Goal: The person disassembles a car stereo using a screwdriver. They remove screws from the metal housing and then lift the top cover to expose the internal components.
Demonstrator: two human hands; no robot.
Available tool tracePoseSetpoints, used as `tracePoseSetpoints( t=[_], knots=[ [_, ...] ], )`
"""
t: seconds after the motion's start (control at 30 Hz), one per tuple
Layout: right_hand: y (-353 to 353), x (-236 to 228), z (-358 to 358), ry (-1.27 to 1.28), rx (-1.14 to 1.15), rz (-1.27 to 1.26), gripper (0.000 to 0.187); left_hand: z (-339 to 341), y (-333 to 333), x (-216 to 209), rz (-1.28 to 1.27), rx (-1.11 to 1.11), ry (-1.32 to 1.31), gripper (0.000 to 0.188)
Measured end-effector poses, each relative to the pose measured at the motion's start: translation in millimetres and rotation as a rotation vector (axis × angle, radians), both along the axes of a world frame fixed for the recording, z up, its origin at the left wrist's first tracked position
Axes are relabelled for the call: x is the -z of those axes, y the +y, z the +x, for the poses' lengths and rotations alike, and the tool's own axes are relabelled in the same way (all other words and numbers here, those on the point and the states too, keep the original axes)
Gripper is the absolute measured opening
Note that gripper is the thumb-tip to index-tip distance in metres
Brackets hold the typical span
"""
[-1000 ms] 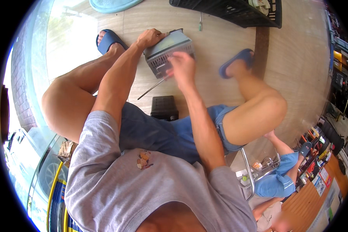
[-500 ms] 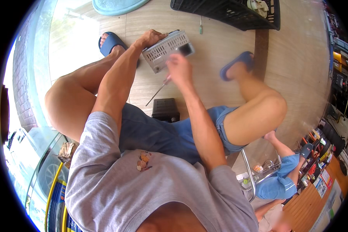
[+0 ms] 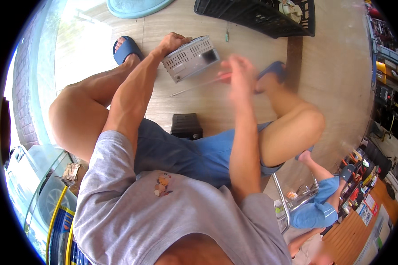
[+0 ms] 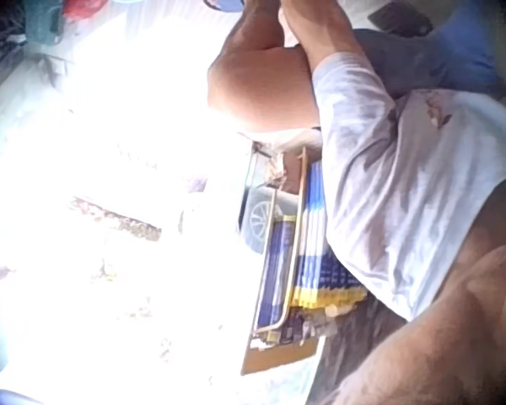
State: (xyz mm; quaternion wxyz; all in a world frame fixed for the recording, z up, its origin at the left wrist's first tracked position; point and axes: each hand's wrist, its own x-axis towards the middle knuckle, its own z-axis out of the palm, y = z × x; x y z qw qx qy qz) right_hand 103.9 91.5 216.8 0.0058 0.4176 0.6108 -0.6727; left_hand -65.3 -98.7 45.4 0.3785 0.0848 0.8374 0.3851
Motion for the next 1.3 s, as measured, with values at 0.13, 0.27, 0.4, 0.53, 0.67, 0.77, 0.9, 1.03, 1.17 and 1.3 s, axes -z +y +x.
tracePoseSetpoints(
  t=[0.13, 0.27, 0.4, 0.53, 0.67, 0.77, 0.9, 1.03, 1.17, 1.3],
  knots=[
    [-3, -64, -29, 0.067, -0.1, 0.104, 0.031, -10, -25, 27, 0.108, 0.16, 0.18, 0.044],
    [-6, -103, -47, -0.065, -0.415, 0.433, 0.034, 6, -35, 13, 0.047, 0.232, 0.225, 0.039],
    [-9, -118, -66, -0.096, -0.833, 0.869, 0.051, 26, -72, 28, -0.053, 0.222, 0.409, 0.036],
    [-14, -112, -76, -0.089, -0.839, 1.274, 0.065, 51, -59, -10, 0.092, -0.194, 0.023, 0.031],
    [-31, -109, -84, 0.144, -0.698, 0.74, 0.052, 66, -60, -15, 0.311, -0.587, -0.204, 0.03],
    [-36, -87, -83, 0.319, -0.575, 0.639, 0.04, 66, -57, -16, 0.382, -0.646, -0.255, 0.026],
    [-60, -73, -73, 0.504, -0.631, 0.76, 0.029, 67, -60, -12, 0.464, -0.712, -0.305, 0.024],
    [-64, -63, -66, 0.581, -0.746, 0.878, 0.027, 68, -55, -12, 0.496, -0.779, -0.32, 0.026],
    [-67, -46, -60, 0.69, -0.819, 1.056, 0.023, 63, -56, 1, 0.516, -0.808, -0.292, 0.024],
    [-70, -40, -58, 0.788, -0.833, 1.241, 0.022, 65, -56, 11, 0.531, -0.809, -0.268, 0.023]
  ],
)
